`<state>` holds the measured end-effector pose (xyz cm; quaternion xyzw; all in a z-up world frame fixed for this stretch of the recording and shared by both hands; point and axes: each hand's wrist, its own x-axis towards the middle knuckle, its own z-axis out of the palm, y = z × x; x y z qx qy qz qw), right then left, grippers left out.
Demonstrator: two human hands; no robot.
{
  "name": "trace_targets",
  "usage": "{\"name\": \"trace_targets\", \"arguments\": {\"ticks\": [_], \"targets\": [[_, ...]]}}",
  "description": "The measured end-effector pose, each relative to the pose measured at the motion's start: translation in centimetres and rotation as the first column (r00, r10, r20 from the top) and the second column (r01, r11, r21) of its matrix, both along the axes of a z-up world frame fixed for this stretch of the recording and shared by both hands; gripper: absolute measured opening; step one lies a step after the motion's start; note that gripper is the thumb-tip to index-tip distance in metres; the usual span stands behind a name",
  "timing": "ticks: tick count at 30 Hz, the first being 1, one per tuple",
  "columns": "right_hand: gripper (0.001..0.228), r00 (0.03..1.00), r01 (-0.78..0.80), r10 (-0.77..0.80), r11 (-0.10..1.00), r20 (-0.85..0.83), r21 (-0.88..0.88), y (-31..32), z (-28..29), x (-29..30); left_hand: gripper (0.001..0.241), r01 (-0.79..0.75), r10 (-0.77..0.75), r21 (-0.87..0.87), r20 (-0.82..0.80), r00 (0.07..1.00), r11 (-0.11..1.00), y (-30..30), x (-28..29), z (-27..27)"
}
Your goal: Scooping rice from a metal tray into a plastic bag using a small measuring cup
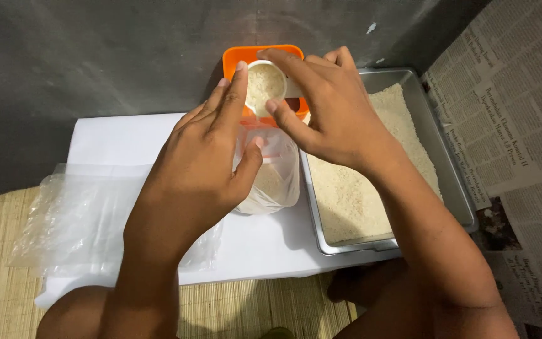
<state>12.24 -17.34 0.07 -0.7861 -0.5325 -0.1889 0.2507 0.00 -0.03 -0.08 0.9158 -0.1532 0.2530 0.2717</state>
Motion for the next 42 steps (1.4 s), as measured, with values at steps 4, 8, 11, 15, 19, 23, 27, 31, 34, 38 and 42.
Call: {"name": "trace_targets", "arguments": {"ticks": [4,8,11,15,19,23,27,31,34,38,42], "targets": [[0.038,0.995,0.05,-0.055,0.997,0.085,0.051,0.28,-0.3,0.13,0.063,0.026,-0.026,-0.018,0.017,1.0,0.999,-0.16,-0.07,0.25],[0.047,0.993,0.02,-0.023,0.999,0.113,0.028,0.1,-0.27,0.32,0.065,0.014,-0.014,0.008,0.015,1.0,1.0,-0.04,0.08,-0.12],[0.055,0.998,0.005,-0.007,0.999,0.063,0.032,0.15,-0.26,0.36,0.066,0.018,-0.017,-0.004,0.016,1.0,1.0,0.04,0.13,-0.1],[0.046,0.993,0.03,-0.034,0.999,0.111,0.033,0.26,-0.36,0.52,0.069,-0.003,0.003,0.013,0.004,1.0,1.0,0.02,0.15,-0.21],[0.041,0.992,0.039,-0.044,0.998,0.118,0.044,0.2,-0.6,0.72,0.072,0.008,-0.008,0.026,0.008,1.0,1.0,0.08,0.32,-0.32],[0.048,0.993,0.036,-0.04,0.999,0.113,0.035,0.14,-0.44,0.68,0.075,-0.013,0.013,0.011,-0.015,1.0,1.0,-0.19,0.2,-0.15],[0.043,0.994,0.016,-0.022,0.998,0.109,0.062,0.26,-0.61,0.69,0.071,0.005,-0.005,0.006,0.018,1.0,1.0,-0.25,0.11,0.07],[0.052,0.997,0.004,-0.009,0.998,0.082,0.062,0.27,-0.61,0.6,0.075,-0.006,0.005,0.028,0.024,1.0,1.0,-0.04,0.16,-0.21],[0.047,0.998,0.001,-0.006,0.998,0.061,0.07,0.39,-0.54,0.41,0.075,-0.018,0.018,0.022,-0.005,1.0,1.0,0.05,0.1,-0.11],[0.037,0.997,0.011,-0.016,0.997,0.07,0.079,0.39,-0.69,0.49,0.078,-0.015,0.015,0.018,-0.01,1.0,1.0,0.02,0.17,-0.08],[0.048,0.997,0.014,-0.018,0.998,0.07,0.066,0.43,-0.67,0.45,0.077,-0.008,0.007,0.016,0.01,1.0,1.0,0.11,0.19,-0.14]]}}
